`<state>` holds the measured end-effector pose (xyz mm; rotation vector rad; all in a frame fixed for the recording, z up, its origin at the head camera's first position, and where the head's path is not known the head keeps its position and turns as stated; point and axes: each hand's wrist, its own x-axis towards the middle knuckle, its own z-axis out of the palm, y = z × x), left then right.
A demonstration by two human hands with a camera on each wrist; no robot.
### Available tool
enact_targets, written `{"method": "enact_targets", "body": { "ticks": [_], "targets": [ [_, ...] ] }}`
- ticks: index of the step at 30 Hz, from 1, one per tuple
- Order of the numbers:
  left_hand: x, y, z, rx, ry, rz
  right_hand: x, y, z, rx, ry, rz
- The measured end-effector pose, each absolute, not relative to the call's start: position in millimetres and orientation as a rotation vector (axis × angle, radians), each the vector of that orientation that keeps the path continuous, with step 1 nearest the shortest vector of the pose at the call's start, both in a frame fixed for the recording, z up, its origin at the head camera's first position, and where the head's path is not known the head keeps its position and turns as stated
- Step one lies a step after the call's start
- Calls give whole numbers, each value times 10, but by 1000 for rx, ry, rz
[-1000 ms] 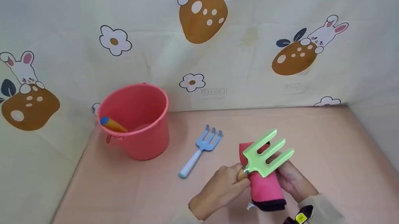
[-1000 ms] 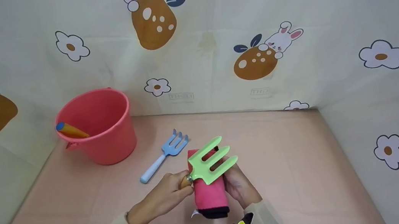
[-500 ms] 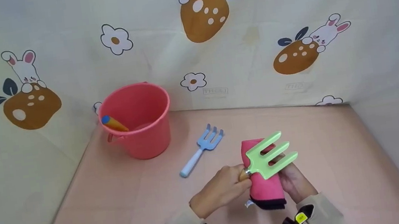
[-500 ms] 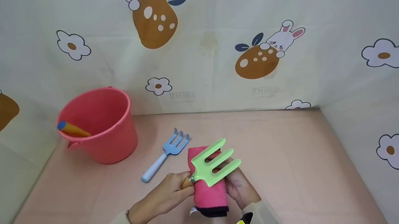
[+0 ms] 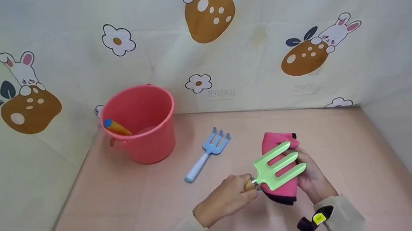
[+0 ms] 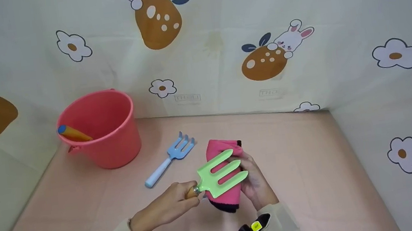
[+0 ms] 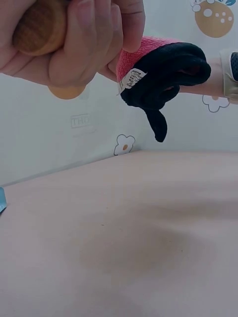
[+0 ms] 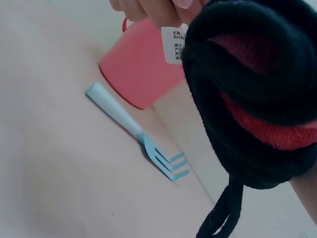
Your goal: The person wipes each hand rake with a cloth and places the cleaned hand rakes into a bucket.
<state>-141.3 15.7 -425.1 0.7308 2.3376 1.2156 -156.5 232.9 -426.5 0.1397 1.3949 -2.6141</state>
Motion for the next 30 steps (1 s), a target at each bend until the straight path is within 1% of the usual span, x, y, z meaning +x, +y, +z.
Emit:
{"method": "enact_targets", "body": {
  "ticks": [13, 21, 30],
  "targets": [
    [-1399, 127, -4225, 737, 2336, 1197, -1622, 2493, -4196, -20, 1235, -2615],
    [-1392, 109, -4223, 754, 2346, 1188, -1612, 2530, -4160, 153, 1369, -2624],
    [-1383, 75, -4262, 772, 2361, 1179, -1608, 2602, -4149, 170, 1409, -2626]
  ]
}}
